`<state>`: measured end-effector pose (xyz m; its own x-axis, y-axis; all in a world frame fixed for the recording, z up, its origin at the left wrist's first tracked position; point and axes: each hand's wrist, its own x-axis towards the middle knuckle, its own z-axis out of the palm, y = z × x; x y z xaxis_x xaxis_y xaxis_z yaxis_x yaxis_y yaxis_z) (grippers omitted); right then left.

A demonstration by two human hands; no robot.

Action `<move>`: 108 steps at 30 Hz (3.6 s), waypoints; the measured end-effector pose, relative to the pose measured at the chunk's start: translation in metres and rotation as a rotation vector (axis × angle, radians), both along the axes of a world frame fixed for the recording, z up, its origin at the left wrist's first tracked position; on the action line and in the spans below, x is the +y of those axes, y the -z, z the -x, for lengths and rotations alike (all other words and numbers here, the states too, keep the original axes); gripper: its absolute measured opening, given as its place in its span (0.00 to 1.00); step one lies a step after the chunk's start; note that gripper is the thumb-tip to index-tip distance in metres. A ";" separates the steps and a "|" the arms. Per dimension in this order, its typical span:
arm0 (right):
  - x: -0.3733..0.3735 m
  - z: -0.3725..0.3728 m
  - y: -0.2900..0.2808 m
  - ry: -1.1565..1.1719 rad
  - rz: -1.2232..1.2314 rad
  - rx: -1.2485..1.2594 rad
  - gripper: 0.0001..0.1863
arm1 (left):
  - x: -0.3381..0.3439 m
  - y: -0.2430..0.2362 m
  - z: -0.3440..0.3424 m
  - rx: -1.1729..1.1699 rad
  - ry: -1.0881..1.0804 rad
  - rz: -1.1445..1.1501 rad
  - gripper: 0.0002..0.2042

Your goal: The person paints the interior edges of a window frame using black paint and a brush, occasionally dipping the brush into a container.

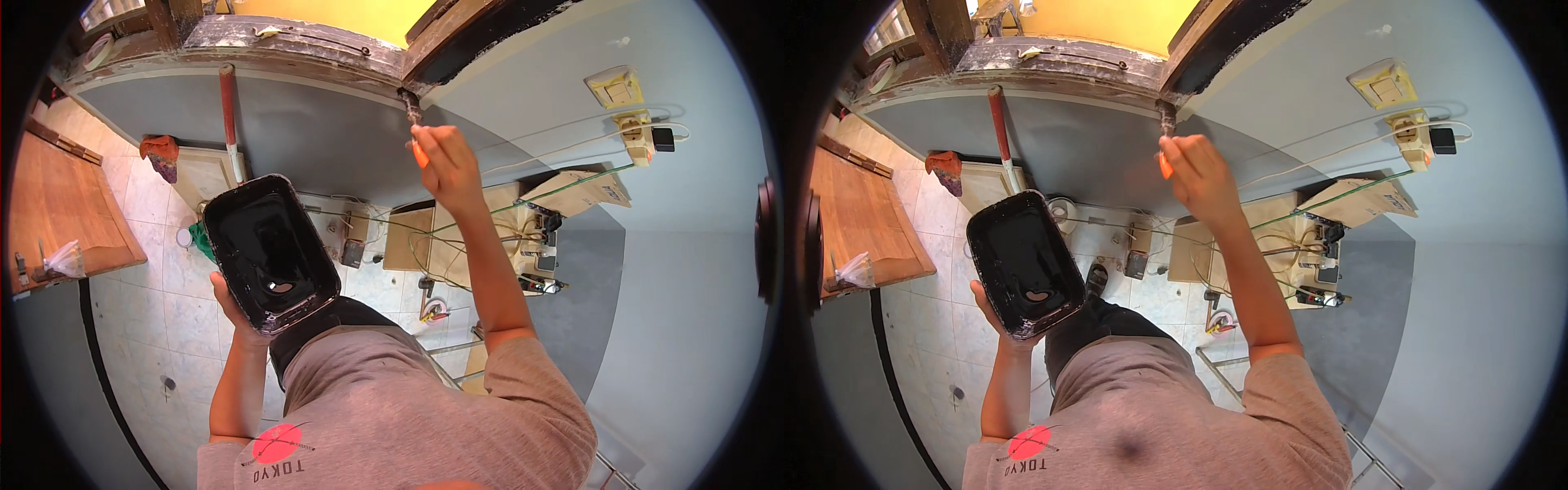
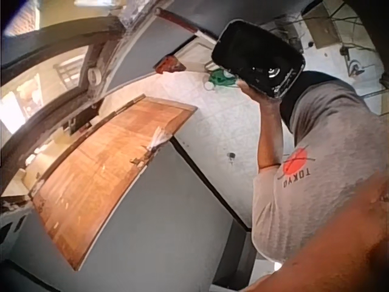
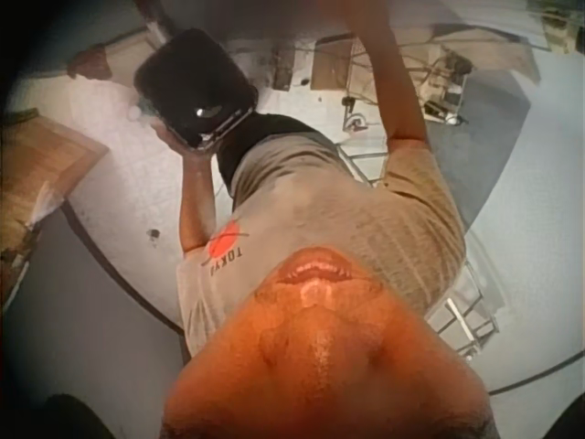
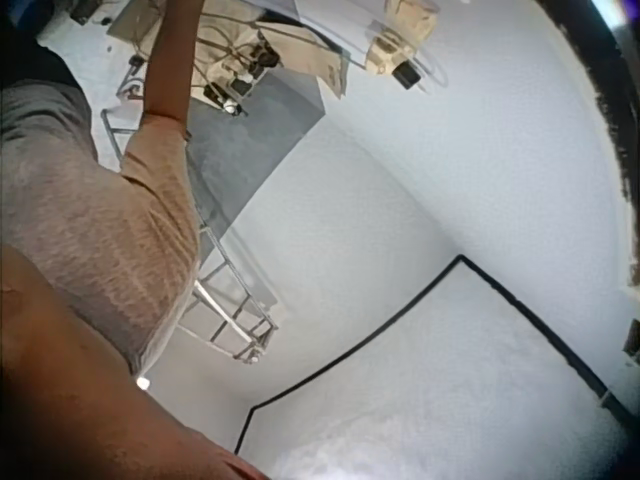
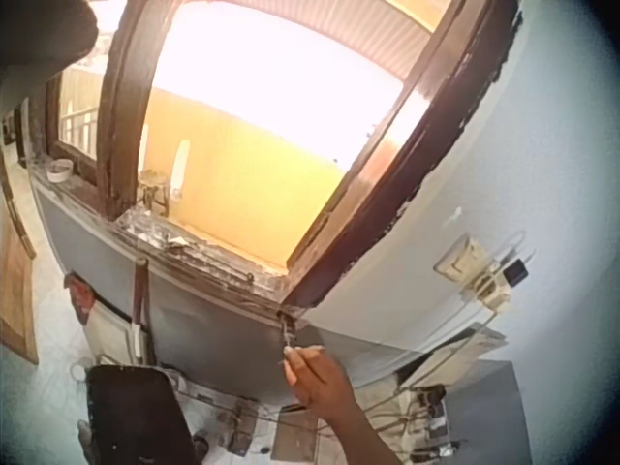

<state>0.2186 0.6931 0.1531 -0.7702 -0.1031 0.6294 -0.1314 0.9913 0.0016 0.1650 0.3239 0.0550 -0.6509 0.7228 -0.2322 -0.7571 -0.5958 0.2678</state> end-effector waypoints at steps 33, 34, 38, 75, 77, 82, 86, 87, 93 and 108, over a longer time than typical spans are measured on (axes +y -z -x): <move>0.004 0.002 -0.028 -0.063 -0.049 0.132 0.23 | 0.009 0.010 0.008 0.043 0.024 -0.091 0.48; 0.006 0.002 -0.018 -0.070 -0.032 0.059 0.24 | 0.009 0.011 0.008 0.043 0.027 -0.089 0.48; 0.021 0.005 -0.011 -0.062 -0.053 0.045 0.17 | 0.009 0.007 0.007 0.030 0.007 -0.010 0.48; 0.015 0.001 0.009 -0.040 -0.032 0.050 0.19 | 0.008 0.014 0.017 -0.019 -0.022 -0.026 0.46; 0.012 0.000 0.009 -0.054 -0.048 0.119 0.19 | 0.009 0.014 0.018 0.002 -0.010 -0.043 0.46; 0.014 0.002 0.015 -0.047 -0.043 0.052 0.19 | 0.011 0.021 0.019 0.009 0.004 -0.116 0.46; 0.017 0.001 0.010 -0.030 -0.032 0.116 0.19 | 0.011 0.019 0.018 -0.033 -0.003 -0.067 0.46; 0.015 0.002 0.009 -0.031 -0.031 0.116 0.19 | 0.011 0.018 0.018 -0.035 0.002 -0.071 0.46; 0.020 0.002 0.014 -0.040 -0.040 0.019 0.19 | 0.012 0.019 0.020 -0.008 0.017 -0.086 0.46; 0.019 0.002 0.008 -0.027 -0.022 0.113 0.18 | 0.012 0.021 0.023 -0.023 0.030 -0.120 0.46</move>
<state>0.2170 0.7124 0.1454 -0.6915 -0.1376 0.7091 -0.1562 0.9870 0.0392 0.1419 0.3358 0.0344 -0.6242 0.7652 -0.1576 -0.7801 -0.5996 0.1786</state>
